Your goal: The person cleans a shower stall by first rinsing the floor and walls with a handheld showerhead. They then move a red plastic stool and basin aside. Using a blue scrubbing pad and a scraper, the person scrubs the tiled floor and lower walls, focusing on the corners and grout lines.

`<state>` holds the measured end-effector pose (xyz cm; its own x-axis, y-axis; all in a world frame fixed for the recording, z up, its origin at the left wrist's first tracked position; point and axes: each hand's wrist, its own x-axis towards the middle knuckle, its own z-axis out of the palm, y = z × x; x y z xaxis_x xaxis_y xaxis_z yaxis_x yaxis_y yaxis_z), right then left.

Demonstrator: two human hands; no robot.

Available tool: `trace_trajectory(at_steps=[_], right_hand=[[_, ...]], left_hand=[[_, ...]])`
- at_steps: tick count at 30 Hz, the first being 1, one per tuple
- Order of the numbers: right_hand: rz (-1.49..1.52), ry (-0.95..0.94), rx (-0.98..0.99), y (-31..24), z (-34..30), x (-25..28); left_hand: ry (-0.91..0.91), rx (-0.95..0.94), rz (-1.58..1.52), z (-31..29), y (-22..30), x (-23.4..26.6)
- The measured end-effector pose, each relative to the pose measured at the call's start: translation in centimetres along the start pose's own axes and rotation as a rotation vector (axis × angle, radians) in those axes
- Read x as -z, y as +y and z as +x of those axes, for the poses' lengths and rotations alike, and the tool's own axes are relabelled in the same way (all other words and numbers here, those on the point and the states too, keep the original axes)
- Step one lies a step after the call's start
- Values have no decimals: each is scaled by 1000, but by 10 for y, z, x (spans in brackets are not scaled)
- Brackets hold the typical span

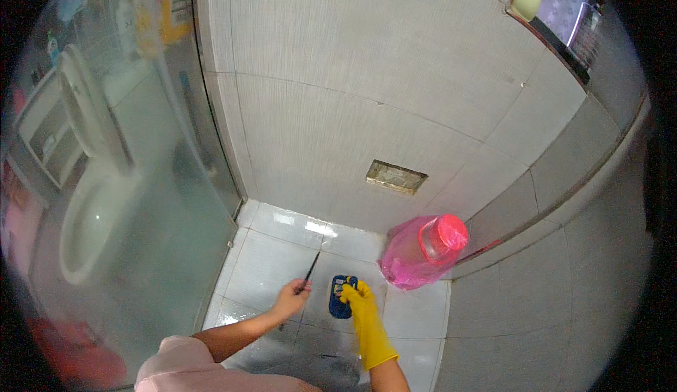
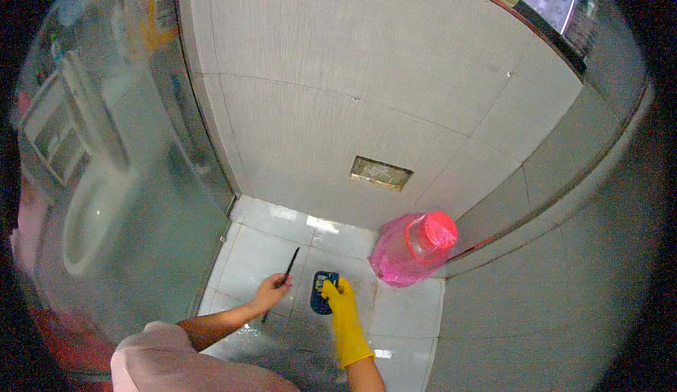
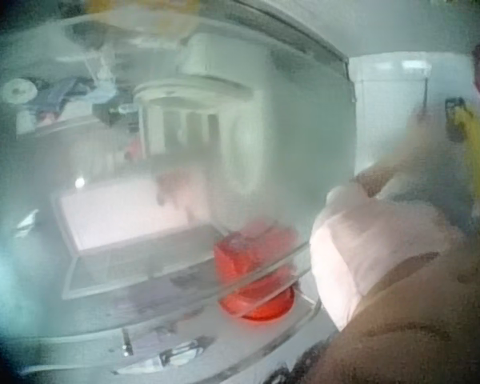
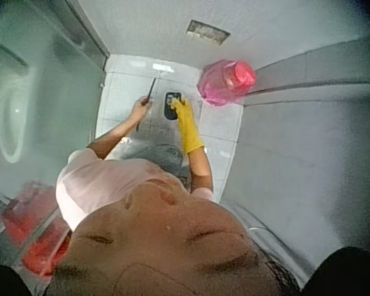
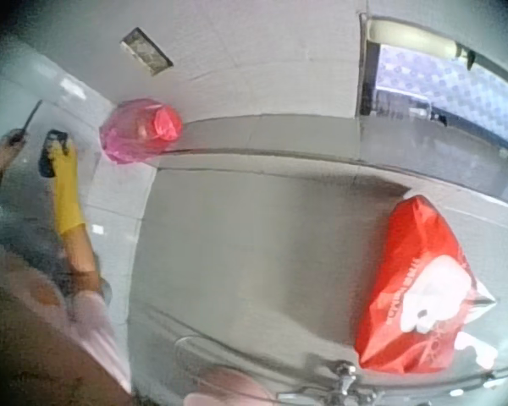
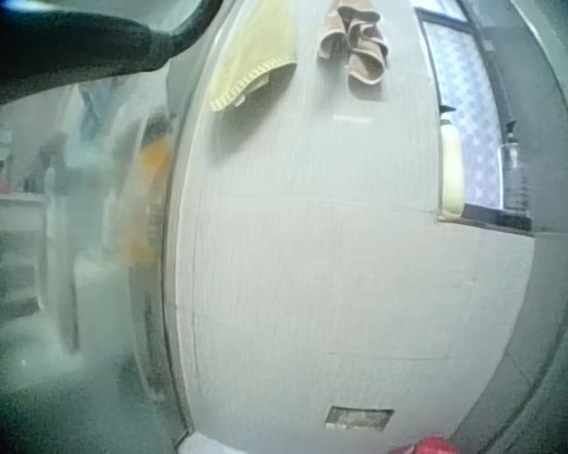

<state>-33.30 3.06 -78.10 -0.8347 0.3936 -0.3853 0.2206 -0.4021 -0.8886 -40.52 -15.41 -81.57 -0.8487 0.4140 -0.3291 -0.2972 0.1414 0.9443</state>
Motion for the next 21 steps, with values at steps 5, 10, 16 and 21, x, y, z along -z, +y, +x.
trace_trajectory(at_steps=[5,10,16,21], right_hand=[[40,-107,-1,-55,39,-9],[-211,-105,-38,-100,60,-46],[-412,-125,143,-68,123,-57],[-847,-89,463,-75,160,-40]], left_hand=[[135,-38,60,-9,46,74],[224,-57,-66,-22,91,100],[165,-130,-197,-36,130,62],[130,-309,-79,-48,123,4]])
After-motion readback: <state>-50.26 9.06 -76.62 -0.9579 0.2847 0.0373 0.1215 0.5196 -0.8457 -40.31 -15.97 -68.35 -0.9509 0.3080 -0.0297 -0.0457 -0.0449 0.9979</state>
